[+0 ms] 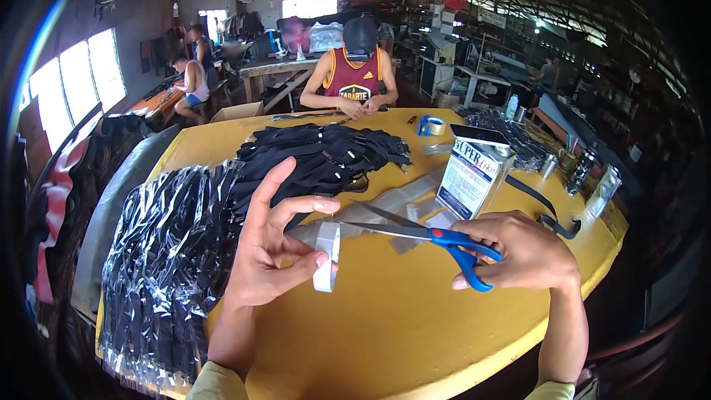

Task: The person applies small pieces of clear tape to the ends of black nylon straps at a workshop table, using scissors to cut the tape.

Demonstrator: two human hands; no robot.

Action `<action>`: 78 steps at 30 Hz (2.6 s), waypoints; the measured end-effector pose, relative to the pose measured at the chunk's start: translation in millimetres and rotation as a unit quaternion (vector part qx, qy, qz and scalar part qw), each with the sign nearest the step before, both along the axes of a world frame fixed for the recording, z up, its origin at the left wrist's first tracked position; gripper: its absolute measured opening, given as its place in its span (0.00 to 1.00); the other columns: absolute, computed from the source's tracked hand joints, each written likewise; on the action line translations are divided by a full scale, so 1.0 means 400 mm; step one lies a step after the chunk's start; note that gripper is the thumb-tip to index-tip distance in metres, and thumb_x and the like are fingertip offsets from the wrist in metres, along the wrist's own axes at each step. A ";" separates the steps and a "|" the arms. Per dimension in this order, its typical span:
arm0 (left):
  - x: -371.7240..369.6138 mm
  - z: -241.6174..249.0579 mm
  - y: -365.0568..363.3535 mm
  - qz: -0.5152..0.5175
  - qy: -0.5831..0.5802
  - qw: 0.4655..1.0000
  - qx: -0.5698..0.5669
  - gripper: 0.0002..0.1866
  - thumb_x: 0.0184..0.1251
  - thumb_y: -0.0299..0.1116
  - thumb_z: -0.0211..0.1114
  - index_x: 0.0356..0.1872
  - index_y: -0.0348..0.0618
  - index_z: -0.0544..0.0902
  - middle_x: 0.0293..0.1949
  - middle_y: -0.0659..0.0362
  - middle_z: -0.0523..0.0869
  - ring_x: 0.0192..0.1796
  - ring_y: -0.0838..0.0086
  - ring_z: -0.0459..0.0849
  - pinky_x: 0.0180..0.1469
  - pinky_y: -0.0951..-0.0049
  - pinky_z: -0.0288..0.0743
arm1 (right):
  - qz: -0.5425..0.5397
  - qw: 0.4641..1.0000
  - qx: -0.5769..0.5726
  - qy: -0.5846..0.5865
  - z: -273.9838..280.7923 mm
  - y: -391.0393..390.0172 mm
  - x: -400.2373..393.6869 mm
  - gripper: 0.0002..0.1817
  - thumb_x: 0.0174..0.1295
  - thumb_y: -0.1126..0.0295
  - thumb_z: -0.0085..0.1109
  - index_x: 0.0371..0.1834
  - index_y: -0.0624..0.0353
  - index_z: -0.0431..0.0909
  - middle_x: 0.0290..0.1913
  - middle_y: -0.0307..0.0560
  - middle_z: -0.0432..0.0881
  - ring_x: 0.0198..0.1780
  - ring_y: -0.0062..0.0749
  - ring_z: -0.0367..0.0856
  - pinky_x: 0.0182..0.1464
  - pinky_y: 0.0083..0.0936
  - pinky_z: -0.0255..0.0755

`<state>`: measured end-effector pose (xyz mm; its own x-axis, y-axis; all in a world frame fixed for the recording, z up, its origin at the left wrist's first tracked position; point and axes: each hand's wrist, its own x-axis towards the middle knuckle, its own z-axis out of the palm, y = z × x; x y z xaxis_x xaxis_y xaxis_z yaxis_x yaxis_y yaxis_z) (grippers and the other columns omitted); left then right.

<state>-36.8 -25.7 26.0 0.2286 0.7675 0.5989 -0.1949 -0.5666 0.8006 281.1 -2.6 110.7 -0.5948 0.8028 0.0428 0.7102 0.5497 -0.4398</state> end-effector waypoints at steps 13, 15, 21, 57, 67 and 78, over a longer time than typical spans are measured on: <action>0.033 -0.020 0.007 -0.028 0.022 0.999 0.035 0.51 0.60 0.09 0.61 0.79 0.49 0.43 0.66 0.46 0.73 0.44 0.68 0.90 0.37 0.81 0.86 | 0.087 0.994 -0.020 -0.055 0.043 -0.008 0.016 0.29 0.50 0.58 0.79 0.53 0.61 0.82 0.31 0.44 0.84 0.29 0.28 0.81 0.34 0.27 0.73; 0.038 -0.019 0.004 -0.030 0.025 0.998 0.040 0.51 0.60 0.09 0.61 0.79 0.49 0.43 0.66 0.46 0.73 0.45 0.68 0.89 0.38 0.80 0.86 | 0.087 0.994 -0.016 -0.057 0.046 -0.008 0.014 0.29 0.51 0.58 0.78 0.54 0.60 0.83 0.31 0.43 0.84 0.29 0.28 0.82 0.34 0.27 0.73; 0.044 -0.012 -0.006 -0.021 0.034 0.999 0.019 0.55 0.55 0.06 0.63 0.79 0.48 0.41 0.63 0.41 0.75 0.48 0.63 0.89 0.37 0.79 0.87 | 0.069 0.995 -0.028 -0.071 0.058 -0.014 0.002 0.28 0.51 0.58 0.77 0.55 0.57 0.83 0.30 0.42 0.85 0.30 0.29 0.83 0.34 0.27 0.73; 0.020 -0.012 0.010 -0.002 0.003 0.999 0.036 0.55 0.55 0.06 0.61 0.79 0.50 0.41 0.72 0.43 0.65 0.43 0.67 0.90 0.33 0.80 0.84 | 0.053 0.998 -0.014 -0.012 0.029 -0.007 -0.005 0.29 0.50 0.68 0.78 0.58 0.58 0.82 0.25 0.40 0.83 0.23 0.21 0.76 0.28 0.22 0.69; 0.004 -0.014 0.009 0.160 0.097 0.970 0.157 0.52 0.57 0.09 0.60 0.79 0.45 0.39 0.75 0.45 0.64 0.36 0.74 0.89 0.32 0.83 0.79 | -0.032 0.992 0.048 -0.114 -0.400 0.006 -0.009 0.17 0.51 0.55 0.73 0.35 0.53 0.79 0.25 0.44 0.84 0.30 0.42 0.85 0.34 0.38 0.75; 0.045 -0.022 0.009 0.216 0.186 0.916 0.283 0.48 0.57 0.12 0.63 0.77 0.41 0.47 0.73 0.41 0.65 0.48 0.57 0.89 0.34 0.73 0.86 | 0.028 0.993 -0.047 0.103 -0.311 0.030 -0.111 0.12 0.58 0.67 0.71 0.40 0.58 0.82 0.29 0.39 0.85 0.33 0.28 0.84 0.36 0.27 0.73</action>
